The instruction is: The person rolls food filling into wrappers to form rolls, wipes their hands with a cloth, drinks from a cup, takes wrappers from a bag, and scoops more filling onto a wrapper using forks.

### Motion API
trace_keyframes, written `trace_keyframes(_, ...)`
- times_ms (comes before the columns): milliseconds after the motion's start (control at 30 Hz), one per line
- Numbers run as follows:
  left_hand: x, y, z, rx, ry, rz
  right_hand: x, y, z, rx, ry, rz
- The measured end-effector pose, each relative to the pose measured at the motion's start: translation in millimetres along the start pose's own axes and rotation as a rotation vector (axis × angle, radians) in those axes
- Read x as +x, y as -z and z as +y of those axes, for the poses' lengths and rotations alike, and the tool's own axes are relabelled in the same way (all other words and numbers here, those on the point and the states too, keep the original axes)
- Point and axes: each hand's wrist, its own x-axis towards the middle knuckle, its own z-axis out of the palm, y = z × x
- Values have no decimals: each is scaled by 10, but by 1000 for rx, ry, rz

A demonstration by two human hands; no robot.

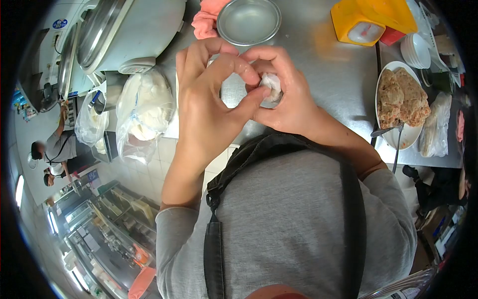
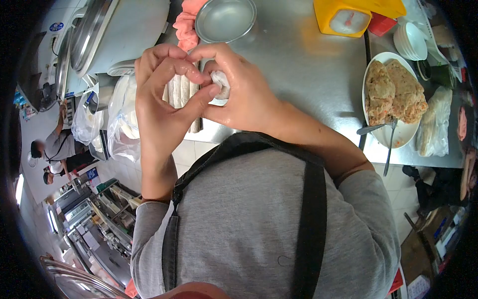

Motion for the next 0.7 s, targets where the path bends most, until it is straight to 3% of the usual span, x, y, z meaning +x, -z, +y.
trace_keyframes(33, 15, 8, -2, 42, -7, -15, -10, 17, -10, -1, 2, -1)
trace_keyframes(100, 22, -19, -4, 23, 13, -18, -57, 61, -40, 48, -214, -62)
trace_keyframes(267, 59, -44, -48, 3, 96, -68, -233, 61, 142, -38, -228, -31)
trace_keyframes(533, 29, -93, -194, -439, 265, -191, -260, -16, 213, -73, -269, 43)
trace_keyframes(667, -45, -87, -73, -336, 199, -99, -220, -98, 215, -6, -238, 93)
trace_keyframes(700, -54, -70, -28, -147, 89, -56, -201, -109, 198, 47, -238, 110)
